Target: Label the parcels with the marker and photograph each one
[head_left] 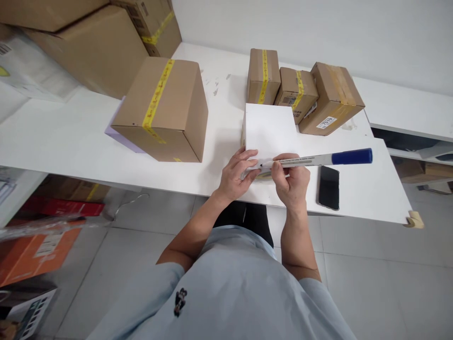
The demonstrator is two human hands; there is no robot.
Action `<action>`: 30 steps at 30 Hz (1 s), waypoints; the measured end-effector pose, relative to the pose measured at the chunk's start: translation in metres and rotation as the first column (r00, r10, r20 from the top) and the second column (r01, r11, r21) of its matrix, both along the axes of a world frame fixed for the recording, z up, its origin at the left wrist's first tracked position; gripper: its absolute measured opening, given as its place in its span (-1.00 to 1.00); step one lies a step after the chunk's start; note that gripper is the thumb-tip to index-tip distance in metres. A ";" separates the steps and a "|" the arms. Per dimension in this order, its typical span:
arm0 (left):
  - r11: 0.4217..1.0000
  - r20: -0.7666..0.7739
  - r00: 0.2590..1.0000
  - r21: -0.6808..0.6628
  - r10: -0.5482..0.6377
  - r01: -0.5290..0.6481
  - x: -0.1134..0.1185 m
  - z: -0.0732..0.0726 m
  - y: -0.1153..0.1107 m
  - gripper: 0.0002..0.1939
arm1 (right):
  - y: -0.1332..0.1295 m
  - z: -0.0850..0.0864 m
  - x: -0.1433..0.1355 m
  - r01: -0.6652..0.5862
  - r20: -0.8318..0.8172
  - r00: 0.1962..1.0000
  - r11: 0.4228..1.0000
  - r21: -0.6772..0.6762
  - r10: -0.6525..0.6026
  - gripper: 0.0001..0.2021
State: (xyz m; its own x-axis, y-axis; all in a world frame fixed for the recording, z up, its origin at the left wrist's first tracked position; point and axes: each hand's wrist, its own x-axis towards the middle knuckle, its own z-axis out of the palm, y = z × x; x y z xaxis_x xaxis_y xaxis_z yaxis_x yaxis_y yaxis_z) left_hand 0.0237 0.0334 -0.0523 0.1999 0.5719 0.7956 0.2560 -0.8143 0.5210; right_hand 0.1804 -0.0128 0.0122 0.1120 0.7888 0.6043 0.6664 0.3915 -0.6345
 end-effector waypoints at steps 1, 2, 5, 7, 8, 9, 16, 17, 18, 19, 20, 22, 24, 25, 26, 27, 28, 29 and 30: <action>1.000 -0.007 1.000 -0.010 0.002 -0.002 0.000 0.000 0.000 -0.84 | 0.000 0.000 0.000 -0.005 0.001 1.000 1.000 -0.007 0.005 -0.77; 1.000 -0.013 1.000 -0.016 0.007 -0.007 0.000 0.000 0.000 -0.84 | 0.000 0.001 0.000 -0.010 0.004 1.000 1.000 -0.012 0.010 -0.76; 1.000 -0.022 0.999 -0.008 0.029 -0.030 0.000 -0.001 0.000 -0.82 | 0.000 0.001 0.000 -0.004 0.001 1.000 1.000 -0.016 0.004 -0.75; 0.999 -0.022 0.999 0.004 0.037 -0.036 0.000 -0.001 0.000 -0.82 | 0.000 0.001 0.000 0.003 -0.011 1.000 1.000 -0.024 -0.004 -0.75; 0.999 -0.022 0.999 0.008 0.038 -0.038 0.000 0.000 0.000 -0.83 | 0.000 0.001 0.000 0.002 -0.015 1.000 1.000 -0.027 -0.003 -0.75; 0.999 -0.023 0.999 0.010 0.040 -0.040 0.000 0.000 0.000 -0.83 | 0.000 0.001 0.001 -0.002 -0.016 1.000 1.000 -0.030 0.001 -0.74; 1.000 -0.007 1.000 -0.010 0.021 -0.021 0.001 -0.001 0.000 -0.83 | 0.000 -0.008 0.000 0.018 -0.158 0.987 0.999 0.044 -0.011 -0.79; 1.000 0.005 1.000 -0.004 0.014 -0.014 0.001 -0.001 0.000 -0.84 | 0.000 -0.009 -0.001 0.039 -0.218 0.976 0.997 0.071 -0.023 -0.79; 1.000 0.010 1.000 -0.004 0.011 -0.011 0.001 -0.002 0.000 -0.85 | 0.001 -0.009 -0.002 0.062 -0.284 0.958 0.993 0.096 -0.033 -0.79; 1.000 0.008 1.000 -0.008 0.012 -0.012 0.001 -0.002 0.000 -0.84 | 0.001 -0.009 -0.002 0.090 -0.352 0.935 0.989 0.121 -0.042 -0.78; 1.000 -0.002 1.000 -0.017 0.018 -0.018 0.001 -0.002 0.000 -0.84 | 0.002 -0.008 -0.001 0.125 -0.423 0.904 0.982 0.144 -0.053 -0.77; 0.999 -0.025 0.999 -0.024 0.036 -0.037 0.001 -0.003 0.000 -0.82 | 0.004 -0.005 0.006 0.211 -0.566 0.821 0.962 0.175 -0.077 -0.76; 0.999 -0.015 0.999 -0.001 0.038 -0.038 0.002 -0.003 0.000 -0.82 | 0.004 -0.004 0.021 0.297 -0.680 0.724 0.942 0.157 -0.115 -0.76; 0.999 0.001 0.999 0.018 0.032 -0.032 0.002 -0.003 0.000 -0.83 | 0.004 -0.005 0.031 0.322 -0.713 0.685 0.940 0.115 -0.148 -0.77; 0.999 0.020 0.999 0.037 0.026 -0.026 0.002 -0.003 0.001 -0.83 | 0.002 -0.008 0.042 0.334 -0.721 0.663 0.942 0.046 -0.200 -0.79; 0.998 0.037 0.999 0.055 0.020 -0.022 0.003 -0.003 0.001 -0.82 | 0.001 -0.013 0.054 0.327 -0.693 0.669 0.944 -0.050 -0.269 -0.80; 0.997 0.050 0.999 0.068 0.018 -0.021 0.003 -0.003 0.001 -0.81 | -0.001 -0.019 0.066 0.314 -0.619 0.702 0.933 -0.175 -0.352 -0.80; 0.997 0.055 0.998 0.077 0.020 -0.025 0.004 -0.003 0.001 -0.80 | -0.003 -0.025 0.076 0.300 -0.480 0.765 0.897 -0.323 -0.429 -0.79; 0.996 0.056 0.998 0.084 0.026 -0.031 0.004 -0.002 0.001 -0.79 | -0.004 -0.032 0.084 0.302 -0.291 0.833 0.828 -0.473 -0.470 -0.77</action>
